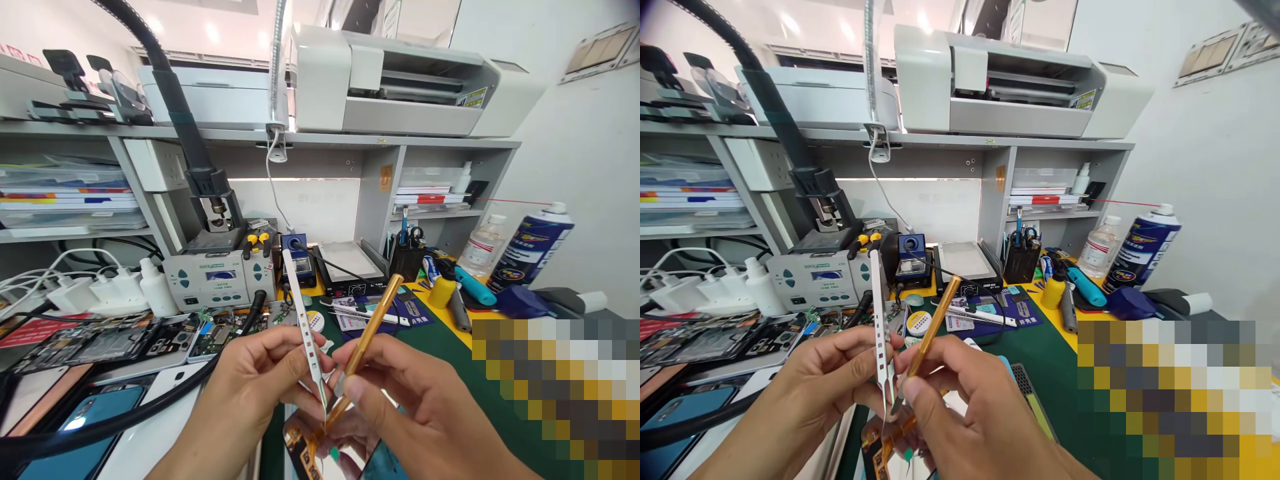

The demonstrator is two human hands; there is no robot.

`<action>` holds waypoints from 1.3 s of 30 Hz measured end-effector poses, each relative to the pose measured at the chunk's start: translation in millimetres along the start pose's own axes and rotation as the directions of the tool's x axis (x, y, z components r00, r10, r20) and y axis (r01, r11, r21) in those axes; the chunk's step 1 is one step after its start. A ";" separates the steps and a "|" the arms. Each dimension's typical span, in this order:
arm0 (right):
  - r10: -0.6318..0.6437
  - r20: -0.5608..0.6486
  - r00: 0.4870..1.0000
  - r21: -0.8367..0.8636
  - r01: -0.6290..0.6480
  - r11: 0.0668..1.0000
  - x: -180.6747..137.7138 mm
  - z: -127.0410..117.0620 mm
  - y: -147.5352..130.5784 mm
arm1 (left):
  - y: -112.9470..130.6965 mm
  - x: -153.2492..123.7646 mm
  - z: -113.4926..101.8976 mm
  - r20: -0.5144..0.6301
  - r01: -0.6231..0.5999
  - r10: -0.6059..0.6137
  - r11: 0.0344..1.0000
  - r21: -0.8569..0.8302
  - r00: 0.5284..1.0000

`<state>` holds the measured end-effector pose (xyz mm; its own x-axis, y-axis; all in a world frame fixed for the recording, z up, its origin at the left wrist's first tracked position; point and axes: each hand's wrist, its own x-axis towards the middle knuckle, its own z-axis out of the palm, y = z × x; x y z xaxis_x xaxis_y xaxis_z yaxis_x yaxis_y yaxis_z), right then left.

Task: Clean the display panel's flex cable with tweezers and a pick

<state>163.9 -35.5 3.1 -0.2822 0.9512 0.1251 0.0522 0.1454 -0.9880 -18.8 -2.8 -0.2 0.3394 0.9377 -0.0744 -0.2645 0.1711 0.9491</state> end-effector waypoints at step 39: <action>0.018 0.057 0.998 0.020 -0.019 1.000 -2.5 0.5 -1.4 | 3.8 -4.1 6.6 -0.080 0.017 -0.005 0.990 0.143 0.997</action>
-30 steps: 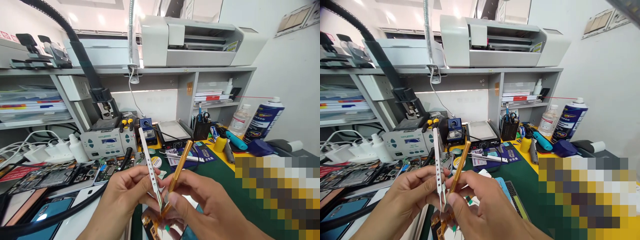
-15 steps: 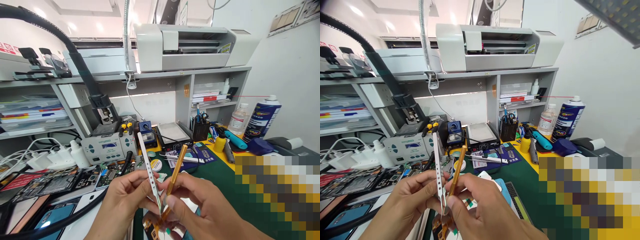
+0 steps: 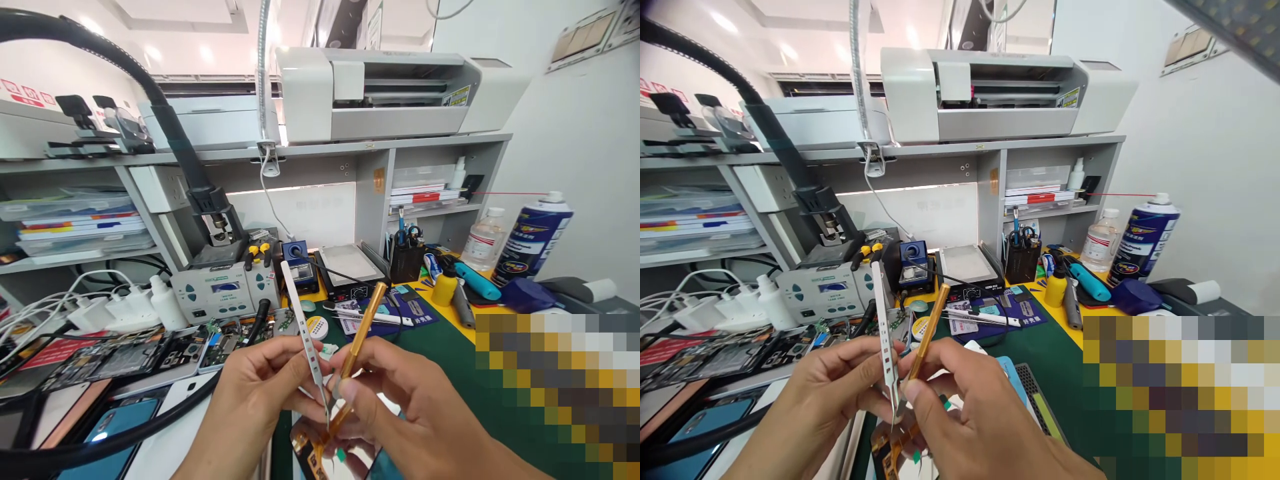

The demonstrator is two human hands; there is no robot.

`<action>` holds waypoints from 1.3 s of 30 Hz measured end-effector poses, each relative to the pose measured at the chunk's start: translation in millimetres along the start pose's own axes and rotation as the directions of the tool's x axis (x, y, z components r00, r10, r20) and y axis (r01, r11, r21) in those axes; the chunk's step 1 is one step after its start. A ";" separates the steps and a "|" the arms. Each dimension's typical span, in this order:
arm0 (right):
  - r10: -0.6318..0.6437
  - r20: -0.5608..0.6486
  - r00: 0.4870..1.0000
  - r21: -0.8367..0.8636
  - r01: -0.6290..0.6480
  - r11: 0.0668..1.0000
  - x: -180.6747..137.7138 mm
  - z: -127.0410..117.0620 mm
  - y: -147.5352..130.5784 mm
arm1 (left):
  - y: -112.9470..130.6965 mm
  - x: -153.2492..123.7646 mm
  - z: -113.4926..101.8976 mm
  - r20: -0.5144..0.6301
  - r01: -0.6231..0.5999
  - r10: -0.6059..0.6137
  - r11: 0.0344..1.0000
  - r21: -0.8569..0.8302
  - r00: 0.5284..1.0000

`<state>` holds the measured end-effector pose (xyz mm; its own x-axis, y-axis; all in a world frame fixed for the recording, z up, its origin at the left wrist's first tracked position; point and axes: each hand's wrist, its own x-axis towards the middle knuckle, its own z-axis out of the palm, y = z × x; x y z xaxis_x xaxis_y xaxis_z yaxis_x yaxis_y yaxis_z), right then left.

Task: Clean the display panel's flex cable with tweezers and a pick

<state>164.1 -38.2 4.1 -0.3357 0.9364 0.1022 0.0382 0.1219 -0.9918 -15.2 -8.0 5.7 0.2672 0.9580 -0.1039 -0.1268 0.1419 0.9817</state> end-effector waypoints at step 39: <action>-0.053 -0.217 0.975 -0.075 0.038 0.996 5.3 -2.5 3.4 | 3.0 -0.5 0.8 0.037 -0.109 0.109 0.994 0.010 0.993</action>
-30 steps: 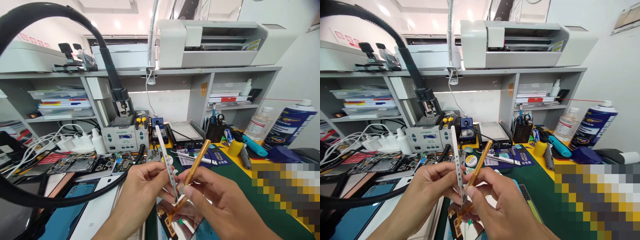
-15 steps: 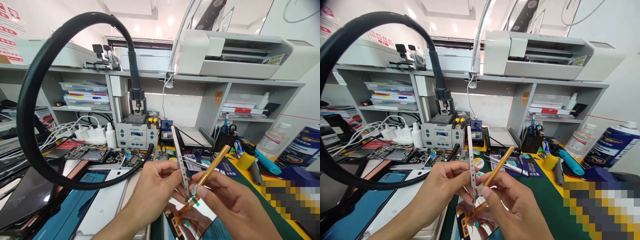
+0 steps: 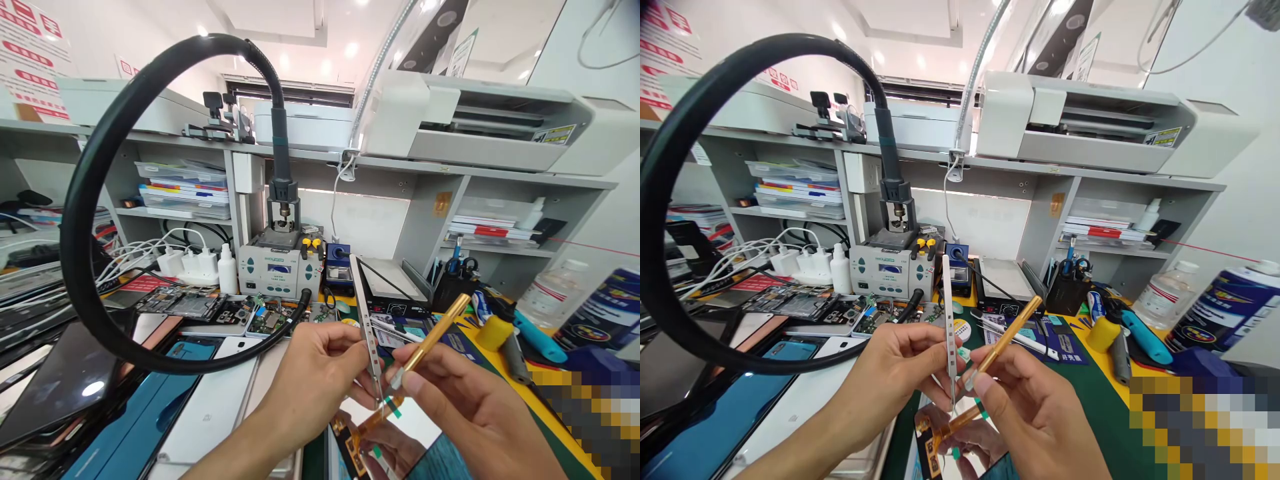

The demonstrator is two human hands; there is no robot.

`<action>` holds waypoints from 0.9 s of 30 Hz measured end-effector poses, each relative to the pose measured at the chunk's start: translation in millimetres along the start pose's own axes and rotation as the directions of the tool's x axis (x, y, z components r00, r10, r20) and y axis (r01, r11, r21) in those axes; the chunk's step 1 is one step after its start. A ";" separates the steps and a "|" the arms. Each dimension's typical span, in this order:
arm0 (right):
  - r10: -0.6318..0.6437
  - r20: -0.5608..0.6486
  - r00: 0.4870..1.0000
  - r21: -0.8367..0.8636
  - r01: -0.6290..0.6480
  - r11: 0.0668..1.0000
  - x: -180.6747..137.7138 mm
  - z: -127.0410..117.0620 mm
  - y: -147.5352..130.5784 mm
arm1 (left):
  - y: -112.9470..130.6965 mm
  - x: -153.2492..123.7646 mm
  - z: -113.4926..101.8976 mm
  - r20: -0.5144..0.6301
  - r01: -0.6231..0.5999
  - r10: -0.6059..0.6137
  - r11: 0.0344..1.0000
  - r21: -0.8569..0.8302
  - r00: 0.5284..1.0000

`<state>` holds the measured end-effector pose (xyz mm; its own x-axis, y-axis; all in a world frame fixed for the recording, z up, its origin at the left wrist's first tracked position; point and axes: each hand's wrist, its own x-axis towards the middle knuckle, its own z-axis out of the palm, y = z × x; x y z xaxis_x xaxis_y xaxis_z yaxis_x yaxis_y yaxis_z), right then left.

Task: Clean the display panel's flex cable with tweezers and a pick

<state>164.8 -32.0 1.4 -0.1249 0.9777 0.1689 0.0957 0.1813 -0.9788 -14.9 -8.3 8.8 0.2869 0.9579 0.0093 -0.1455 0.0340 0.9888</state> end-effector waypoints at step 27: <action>-0.034 0.091 0.995 -0.101 0.043 0.994 2.1 -7.3 6.0 | 1.9 -1.6 1.2 0.041 -0.042 0.044 0.997 -0.058 0.998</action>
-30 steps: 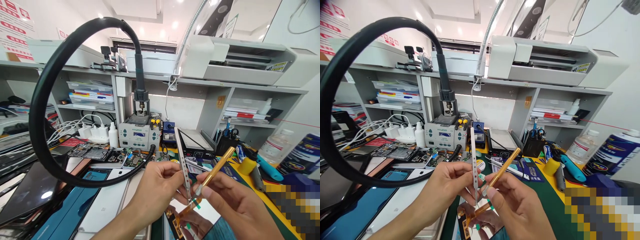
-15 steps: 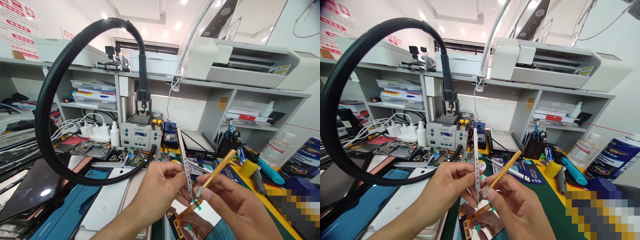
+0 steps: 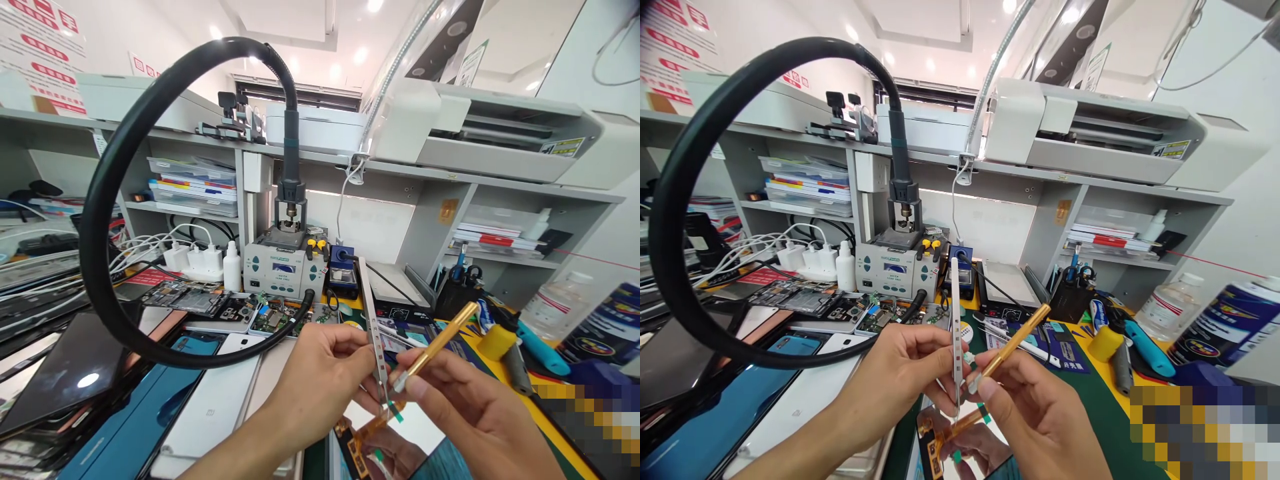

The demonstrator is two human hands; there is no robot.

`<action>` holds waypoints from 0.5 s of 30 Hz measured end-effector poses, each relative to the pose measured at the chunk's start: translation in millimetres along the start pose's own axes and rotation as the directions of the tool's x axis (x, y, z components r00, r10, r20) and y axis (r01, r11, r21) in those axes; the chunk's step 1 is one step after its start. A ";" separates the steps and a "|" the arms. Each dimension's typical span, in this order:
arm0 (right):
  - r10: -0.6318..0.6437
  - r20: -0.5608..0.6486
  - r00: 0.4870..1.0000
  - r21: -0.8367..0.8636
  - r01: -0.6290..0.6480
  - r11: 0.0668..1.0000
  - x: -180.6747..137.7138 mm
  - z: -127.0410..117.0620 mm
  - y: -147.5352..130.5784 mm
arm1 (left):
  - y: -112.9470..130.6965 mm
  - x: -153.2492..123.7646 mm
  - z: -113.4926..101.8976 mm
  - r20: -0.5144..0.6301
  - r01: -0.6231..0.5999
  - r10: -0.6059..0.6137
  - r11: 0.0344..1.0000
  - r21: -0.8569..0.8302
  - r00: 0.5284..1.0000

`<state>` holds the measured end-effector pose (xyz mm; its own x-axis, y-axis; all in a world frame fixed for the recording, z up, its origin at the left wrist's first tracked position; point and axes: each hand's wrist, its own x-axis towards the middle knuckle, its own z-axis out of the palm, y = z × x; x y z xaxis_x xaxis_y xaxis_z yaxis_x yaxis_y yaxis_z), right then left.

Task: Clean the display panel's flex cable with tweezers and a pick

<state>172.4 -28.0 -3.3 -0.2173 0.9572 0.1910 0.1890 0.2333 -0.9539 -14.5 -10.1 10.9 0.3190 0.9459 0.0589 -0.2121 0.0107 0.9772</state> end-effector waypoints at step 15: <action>0.050 -0.009 0.999 0.093 -0.049 0.994 -1.8 3.1 -0.3 | -0.4 -1.0 0.4 -0.013 0.010 -0.010 1.000 -0.007 1.000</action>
<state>169.8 -30.3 -4.1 -0.1991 0.9692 0.1449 0.1098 0.1690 -0.9795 -14.4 -11.2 10.5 0.3091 0.9499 0.0459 -0.2153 0.0228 0.9763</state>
